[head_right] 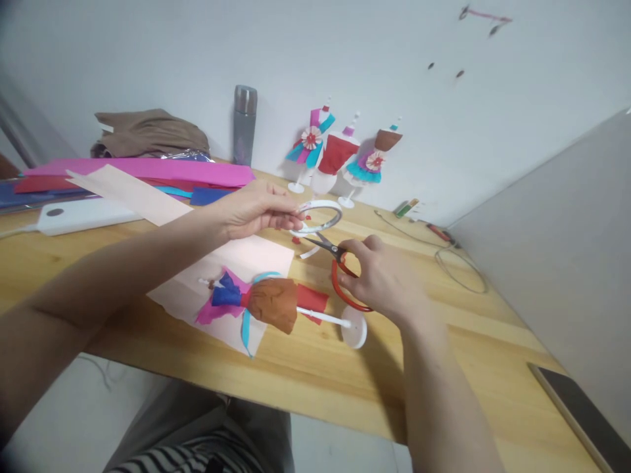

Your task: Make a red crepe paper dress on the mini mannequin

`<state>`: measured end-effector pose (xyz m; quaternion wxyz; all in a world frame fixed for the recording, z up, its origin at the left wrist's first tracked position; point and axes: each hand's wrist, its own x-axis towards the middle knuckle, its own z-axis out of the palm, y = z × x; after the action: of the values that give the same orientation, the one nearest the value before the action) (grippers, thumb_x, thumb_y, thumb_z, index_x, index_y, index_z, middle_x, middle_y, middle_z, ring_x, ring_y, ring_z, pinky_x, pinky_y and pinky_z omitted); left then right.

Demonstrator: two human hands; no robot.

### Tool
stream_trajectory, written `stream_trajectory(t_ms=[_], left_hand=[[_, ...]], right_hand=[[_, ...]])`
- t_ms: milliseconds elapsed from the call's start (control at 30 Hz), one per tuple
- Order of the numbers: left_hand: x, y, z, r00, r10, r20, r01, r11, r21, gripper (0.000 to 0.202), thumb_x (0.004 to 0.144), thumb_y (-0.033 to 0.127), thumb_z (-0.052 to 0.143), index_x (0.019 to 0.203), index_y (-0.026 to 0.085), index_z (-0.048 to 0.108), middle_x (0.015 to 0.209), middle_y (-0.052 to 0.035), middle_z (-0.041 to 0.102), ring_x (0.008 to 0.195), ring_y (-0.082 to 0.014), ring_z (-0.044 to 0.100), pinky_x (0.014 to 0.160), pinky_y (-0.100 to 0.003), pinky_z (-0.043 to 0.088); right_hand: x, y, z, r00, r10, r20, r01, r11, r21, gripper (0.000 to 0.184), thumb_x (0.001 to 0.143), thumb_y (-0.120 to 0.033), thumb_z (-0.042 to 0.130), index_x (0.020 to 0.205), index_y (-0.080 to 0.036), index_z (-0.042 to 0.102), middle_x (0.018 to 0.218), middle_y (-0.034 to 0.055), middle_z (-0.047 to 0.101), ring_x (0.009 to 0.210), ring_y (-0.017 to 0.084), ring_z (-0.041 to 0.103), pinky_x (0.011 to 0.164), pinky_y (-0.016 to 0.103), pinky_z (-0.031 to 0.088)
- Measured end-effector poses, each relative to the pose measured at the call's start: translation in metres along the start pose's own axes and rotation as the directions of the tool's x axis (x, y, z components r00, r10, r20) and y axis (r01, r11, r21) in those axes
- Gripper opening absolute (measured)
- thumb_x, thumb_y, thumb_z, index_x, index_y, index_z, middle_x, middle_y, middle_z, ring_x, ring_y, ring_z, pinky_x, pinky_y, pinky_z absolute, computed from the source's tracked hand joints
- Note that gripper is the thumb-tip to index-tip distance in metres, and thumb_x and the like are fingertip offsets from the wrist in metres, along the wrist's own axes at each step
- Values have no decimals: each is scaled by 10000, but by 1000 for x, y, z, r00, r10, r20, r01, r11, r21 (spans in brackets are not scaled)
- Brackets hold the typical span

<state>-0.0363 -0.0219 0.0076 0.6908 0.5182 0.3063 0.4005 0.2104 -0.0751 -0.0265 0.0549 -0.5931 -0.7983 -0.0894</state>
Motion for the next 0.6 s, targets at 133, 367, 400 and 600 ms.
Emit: stream_trajectory(t_ms=[133, 367, 400, 600], left_hand=[[-2, -6, 6, 1000, -28, -8, 28, 1000, -6, 271, 873, -23, 584, 613, 41, 629, 591, -63, 661, 578, -102, 657, 739, -256, 531], [-5, -8, 7, 999, -43, -8, 42, 998, -40, 248, 872, -30, 589, 636, 28, 635, 588, -75, 662, 568, -104, 656, 727, -251, 516], [-5, -8, 7, 999, -36, -1, 36, 999, -34, 247, 869, -26, 594, 632, 30, 636, 595, -80, 667, 570, -105, 654, 725, -253, 516], [-6, -4, 4, 999, -36, 18, 34, 996, 79, 223, 864, 18, 620, 646, 53, 656, 618, -82, 689, 581, -97, 645, 753, -265, 524]], right_hand=[[0, -4, -2, 999, 28, 38, -27, 999, -17, 357, 855, -369, 570, 1163, -238, 696, 991, 115, 659, 692, 235, 635, 579, 328, 437], [5, 4, -11, 944, 214, 252, -188, 974, -124, 280, 900, -328, 490, 967, -241, 747, 824, 95, 718, 673, 216, 628, 556, 288, 374], [6, 9, -9, 930, 265, 255, -238, 962, -133, 282, 898, -338, 492, 959, -235, 747, 831, 103, 730, 674, 224, 633, 556, 292, 379], [16, 47, 25, 867, 320, 383, -327, 944, -49, 320, 848, -323, 545, 1067, -188, 734, 917, 127, 757, 744, 246, 671, 590, 299, 418]])
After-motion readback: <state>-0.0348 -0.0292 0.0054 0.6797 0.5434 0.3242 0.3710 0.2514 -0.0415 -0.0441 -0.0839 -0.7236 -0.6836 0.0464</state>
